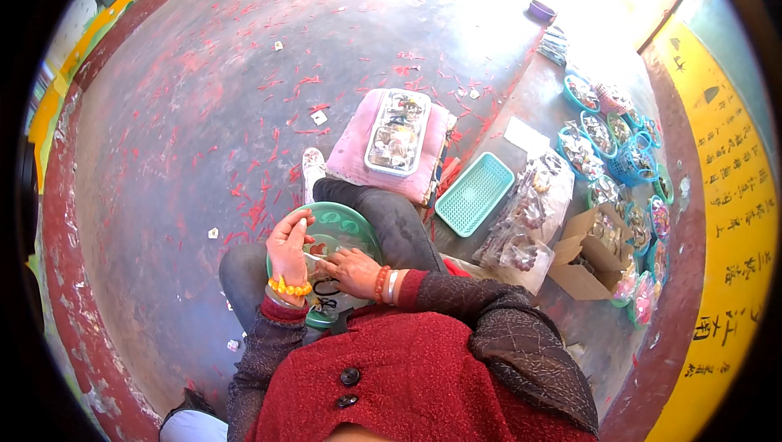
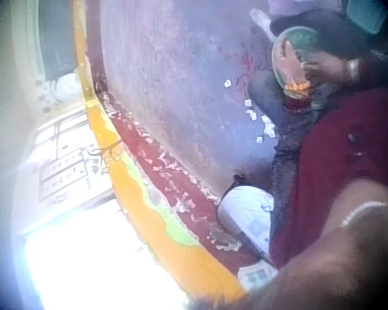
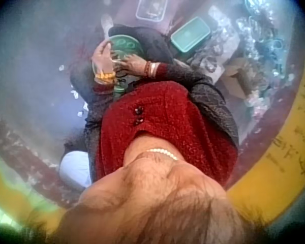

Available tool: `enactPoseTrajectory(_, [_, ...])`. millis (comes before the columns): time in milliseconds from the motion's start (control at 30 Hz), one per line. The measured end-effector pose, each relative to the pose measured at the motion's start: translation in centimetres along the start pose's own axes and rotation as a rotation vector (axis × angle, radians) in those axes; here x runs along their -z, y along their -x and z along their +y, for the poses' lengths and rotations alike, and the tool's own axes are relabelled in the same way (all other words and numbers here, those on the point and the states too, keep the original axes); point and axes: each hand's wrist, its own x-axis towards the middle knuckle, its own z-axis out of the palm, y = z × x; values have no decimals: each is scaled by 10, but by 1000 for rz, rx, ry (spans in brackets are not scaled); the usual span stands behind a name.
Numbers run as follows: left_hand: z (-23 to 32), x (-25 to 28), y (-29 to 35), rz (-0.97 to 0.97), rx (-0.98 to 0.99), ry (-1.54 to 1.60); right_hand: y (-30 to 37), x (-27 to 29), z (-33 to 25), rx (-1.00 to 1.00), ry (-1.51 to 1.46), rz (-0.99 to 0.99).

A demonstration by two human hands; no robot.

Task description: The person sits on the floor and sorts small items from a green bowl into a rectangular container. They handle various small objects, including colorful balls and packaged items, picking them up one by one and placing them into the container.

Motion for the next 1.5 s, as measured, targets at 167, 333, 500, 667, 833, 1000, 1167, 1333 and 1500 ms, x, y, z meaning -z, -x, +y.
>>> enactPoseTrajectory(167, [-3, 1, 0, -4, 56, 19, -5, -5, -3, -43, -75, 29])
enactPoseTrajectory(333, [-2, -1, 1, 5, 32, 34, -8, 5, -5, -341, -503, -6])
enactPoseTrajectory(500, [-2, -1, -1, -2, 24, -8, -2, -3, 8, -423, -696, -24])
enactPoseTrajectory(667, [-10, 4, -3, -13, 44, 10, -2, 20, 5, -422, -665, -22])
enactPoseTrajectory(833, [-14, 4, -4, -25, 58, 9, 6, 10, 19, -290, -448, 126])
enactPoseTrajectory(1000, [-11, 4, -4, -22, 75, -5, 7, 31, 26, -338, -476, -34])
enactPoseTrajectory(1167, [-2, 3, 0, -3, 58, -24, 4, 74, 29, -661, -1101, 141])
enactPoseTrajectory(1333, [-1, -4, 0, -97, 125, 111, 7, 71, 40, -648, -1468, 298])
enactPoseTrajectory(1500, [2, -5, 0, -250, 410, 141, 0, 68, 29, -614, -1421, 327])
